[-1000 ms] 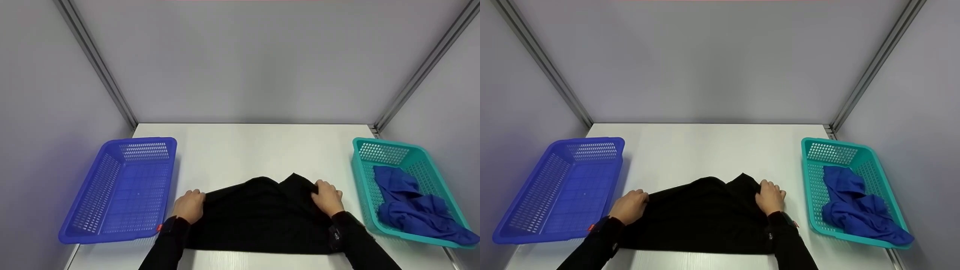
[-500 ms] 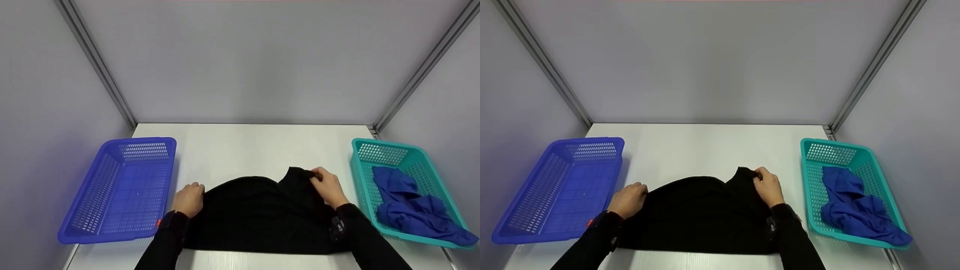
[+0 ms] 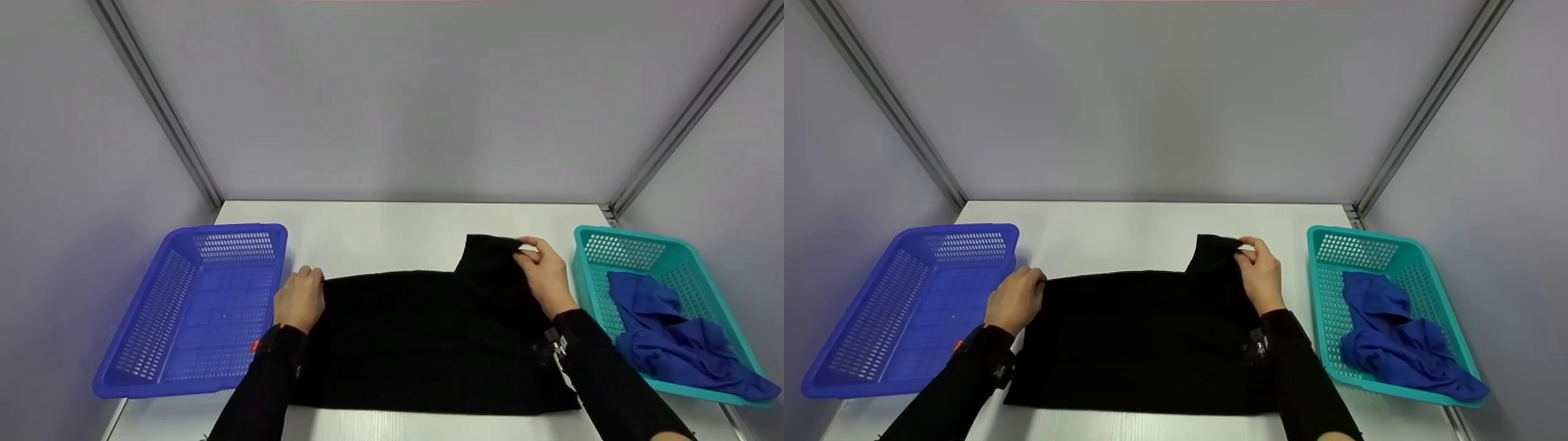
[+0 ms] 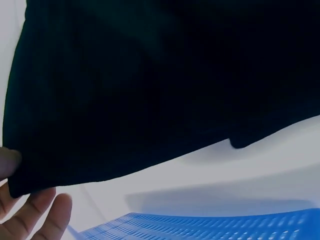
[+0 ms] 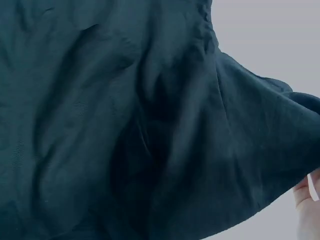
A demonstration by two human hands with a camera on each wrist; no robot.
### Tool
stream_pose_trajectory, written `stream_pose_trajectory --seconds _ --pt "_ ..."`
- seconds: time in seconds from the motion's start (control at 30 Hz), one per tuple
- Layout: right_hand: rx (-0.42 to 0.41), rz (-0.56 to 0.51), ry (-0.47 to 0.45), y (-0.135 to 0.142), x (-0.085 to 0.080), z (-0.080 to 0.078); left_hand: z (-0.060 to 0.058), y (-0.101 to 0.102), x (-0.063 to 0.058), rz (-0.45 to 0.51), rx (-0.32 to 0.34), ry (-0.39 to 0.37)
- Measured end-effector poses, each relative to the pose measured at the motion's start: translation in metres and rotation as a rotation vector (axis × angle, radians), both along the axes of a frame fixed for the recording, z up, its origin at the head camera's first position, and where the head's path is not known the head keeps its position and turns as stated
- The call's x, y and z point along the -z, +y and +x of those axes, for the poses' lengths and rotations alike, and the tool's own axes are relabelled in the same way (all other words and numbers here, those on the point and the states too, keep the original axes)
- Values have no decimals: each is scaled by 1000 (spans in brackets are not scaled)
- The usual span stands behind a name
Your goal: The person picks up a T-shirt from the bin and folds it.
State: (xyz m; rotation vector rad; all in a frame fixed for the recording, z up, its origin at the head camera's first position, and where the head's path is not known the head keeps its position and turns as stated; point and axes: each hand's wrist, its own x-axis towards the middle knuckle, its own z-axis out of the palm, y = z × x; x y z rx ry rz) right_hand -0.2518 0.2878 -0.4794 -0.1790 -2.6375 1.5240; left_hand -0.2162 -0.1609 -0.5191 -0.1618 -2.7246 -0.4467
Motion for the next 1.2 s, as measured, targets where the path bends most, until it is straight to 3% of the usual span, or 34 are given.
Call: stream_pose_trajectory --seconds 0.2,0.33,0.53,0.73,1.03,1.2 --pt "16 -104 0 6 -13 -3 -4 -2 -7 38 -12 30" --pt "-39 -207 -16 13 -11 1 0 -3 -5 24 6 29" --pt "-210 -365 -120 33 10 19 10 -5 4 -67 61 -30" --pt "-426 -331 -312 62 33 40 24 -7 9 -174 103 -117" --pt "-697 -580 -422 97 44 60 40 -7 21 -264 131 -81" --pt "-773 -639 -512 104 46 68 47 -6 31 -300 125 -97"
